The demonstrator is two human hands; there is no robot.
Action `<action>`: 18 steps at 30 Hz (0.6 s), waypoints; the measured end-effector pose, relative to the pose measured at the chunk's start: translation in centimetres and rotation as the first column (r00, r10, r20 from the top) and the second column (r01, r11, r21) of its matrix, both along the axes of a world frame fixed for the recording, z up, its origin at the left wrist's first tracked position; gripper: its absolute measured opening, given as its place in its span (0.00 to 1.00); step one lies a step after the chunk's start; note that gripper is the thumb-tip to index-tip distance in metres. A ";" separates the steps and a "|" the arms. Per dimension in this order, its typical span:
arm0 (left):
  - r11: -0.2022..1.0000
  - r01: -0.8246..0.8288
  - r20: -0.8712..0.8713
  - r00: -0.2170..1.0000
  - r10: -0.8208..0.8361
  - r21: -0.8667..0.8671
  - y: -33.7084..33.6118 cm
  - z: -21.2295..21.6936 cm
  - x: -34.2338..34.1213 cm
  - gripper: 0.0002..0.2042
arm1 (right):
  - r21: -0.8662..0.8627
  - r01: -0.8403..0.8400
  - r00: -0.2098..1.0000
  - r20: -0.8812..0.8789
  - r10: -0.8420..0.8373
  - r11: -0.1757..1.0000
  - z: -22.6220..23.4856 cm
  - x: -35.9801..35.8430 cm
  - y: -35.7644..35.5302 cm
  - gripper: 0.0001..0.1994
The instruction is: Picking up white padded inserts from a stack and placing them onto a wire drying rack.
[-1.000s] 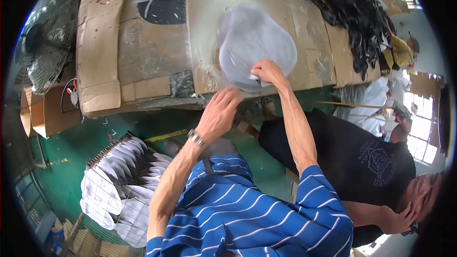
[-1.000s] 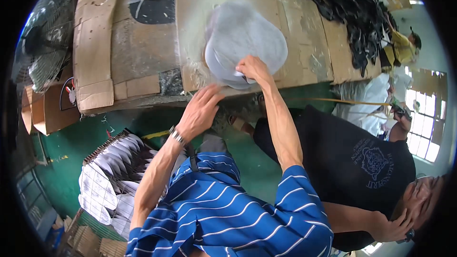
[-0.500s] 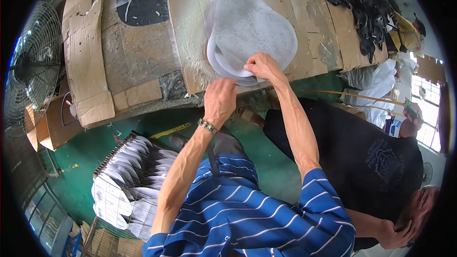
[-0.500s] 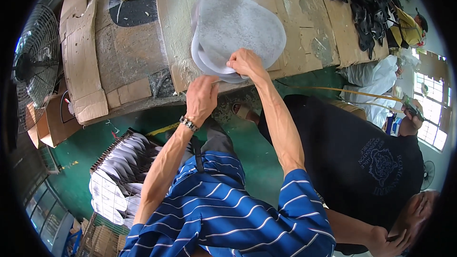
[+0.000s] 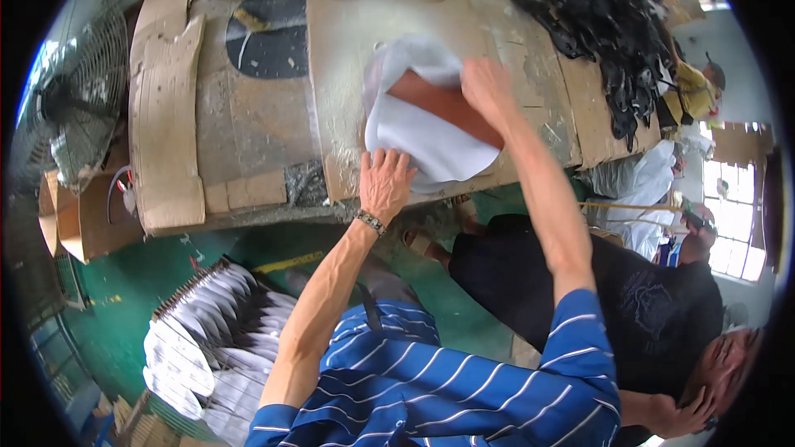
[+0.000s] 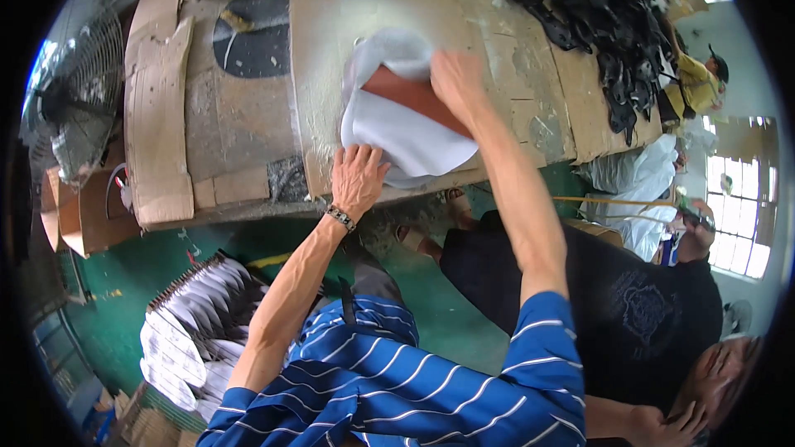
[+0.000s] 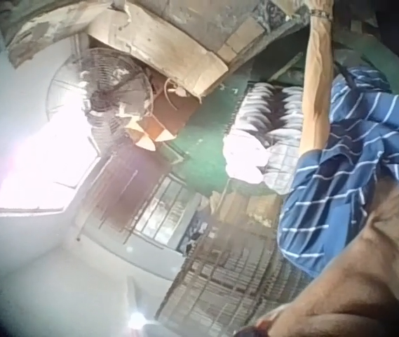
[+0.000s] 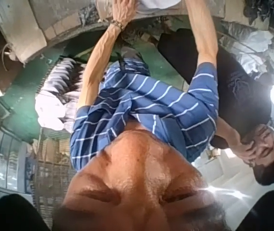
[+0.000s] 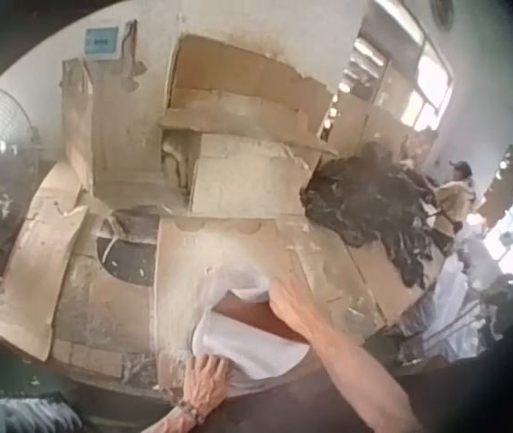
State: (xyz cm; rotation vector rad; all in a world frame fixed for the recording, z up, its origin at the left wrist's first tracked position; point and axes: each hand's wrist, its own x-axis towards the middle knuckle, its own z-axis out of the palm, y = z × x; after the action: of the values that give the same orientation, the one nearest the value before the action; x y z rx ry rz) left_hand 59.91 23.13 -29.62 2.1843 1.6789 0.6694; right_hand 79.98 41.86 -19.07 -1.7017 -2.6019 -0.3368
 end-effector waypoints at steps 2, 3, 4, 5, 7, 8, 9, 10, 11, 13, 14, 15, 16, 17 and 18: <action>0.995 -0.007 0.011 1.000 0.006 0.096 0.6 -0.1 0.0 0.14 | 0.291 -0.204 0.974 0.153 0.165 0.935 5.5 -1.6 6.6 0.07; 0.998 -0.036 -0.019 0.999 0.037 0.045 0.8 0.0 -0.2 0.14 | 0.377 -0.219 0.972 0.162 0.169 0.900 9.2 -3.5 8.9 0.06; 0.998 -0.059 -0.039 0.998 0.059 -0.004 1.0 0.1 0.2 0.14 | 0.525 -0.287 0.957 0.202 0.210 0.801 12.5 -3.6 11.2 0.06; 0.997 -0.067 -0.014 0.998 0.068 0.040 1.1 -0.1 0.2 0.16 | 0.649 -0.353 0.936 0.247 0.252 0.674 15.2 -4.2 12.6 0.07; 0.994 -0.095 -0.042 0.994 0.097 0.046 0.7 -0.4 -1.0 0.16 | 0.605 -0.265 0.961 0.232 0.151 0.751 20.0 -9.4 11.6 0.11; 0.995 -0.093 -0.052 0.994 0.095 0.046 0.5 -0.2 -1.0 0.16 | 0.548 -0.153 0.970 0.243 0.018 0.823 21.9 -11.0 10.9 0.15; 0.993 -0.116 -0.024 0.993 0.116 0.028 0.0 -0.1 -1.4 0.15 | 0.563 -0.179 0.970 0.240 0.048 0.806 23.2 -12.2 10.3 0.16; 0.990 -0.134 -0.017 0.991 0.135 0.048 -0.5 1.1 -1.8 0.15 | 0.579 -0.196 0.968 0.245 0.060 0.791 24.3 -12.9 9.9 0.16; 0.987 -0.152 0.126 0.979 0.158 -0.055 -1.3 2.4 -2.2 0.14 | 0.667 -0.399 0.917 0.269 0.296 0.629 25.4 -13.4 9.1 0.10; 0.974 -0.181 0.263 0.941 0.211 -0.134 -1.8 6.1 -4.0 0.14 | 0.741 -0.556 0.789 0.328 0.520 0.376 26.3 -16.0 7.1 0.06; 0.950 -0.025 0.529 0.826 0.195 -0.311 -2.2 9.4 -5.0 0.17 | 0.772 -0.524 0.806 0.314 0.502 0.360 26.1 -17.2 5.7 0.07; 0.890 0.175 0.742 0.631 0.226 -0.420 -2.9 12.3 -6.2 0.20 | 0.800 -0.492 0.820 0.294 0.491 0.344 25.9 -18.6 4.1 0.11; 0.865 0.304 0.844 0.491 0.216 -0.399 -3.7 14.6 -7.5 0.24 | 0.806 -0.499 0.803 0.293 0.518 0.318 25.9 -20.5 2.3 0.11; 0.835 0.423 0.918 0.331 0.219 -0.351 -4.8 16.5 -9.0 0.29 | 0.775 -0.531 0.760 0.257 0.597 0.343 25.6 -22.5 0.4 0.13; 0.869 0.303 0.901 0.318 0.295 -0.391 -7.4 17.8 -12.5 0.29 | 0.736 -0.585 0.652 0.177 0.737 0.341 23.6 -28.1 -1.8 0.14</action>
State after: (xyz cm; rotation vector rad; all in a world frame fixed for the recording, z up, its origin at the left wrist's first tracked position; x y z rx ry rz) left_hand 47.41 15.69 -11.80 0.9364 0.9511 1.0748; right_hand 51.88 40.07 4.57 -0.2893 -2.2127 -0.9625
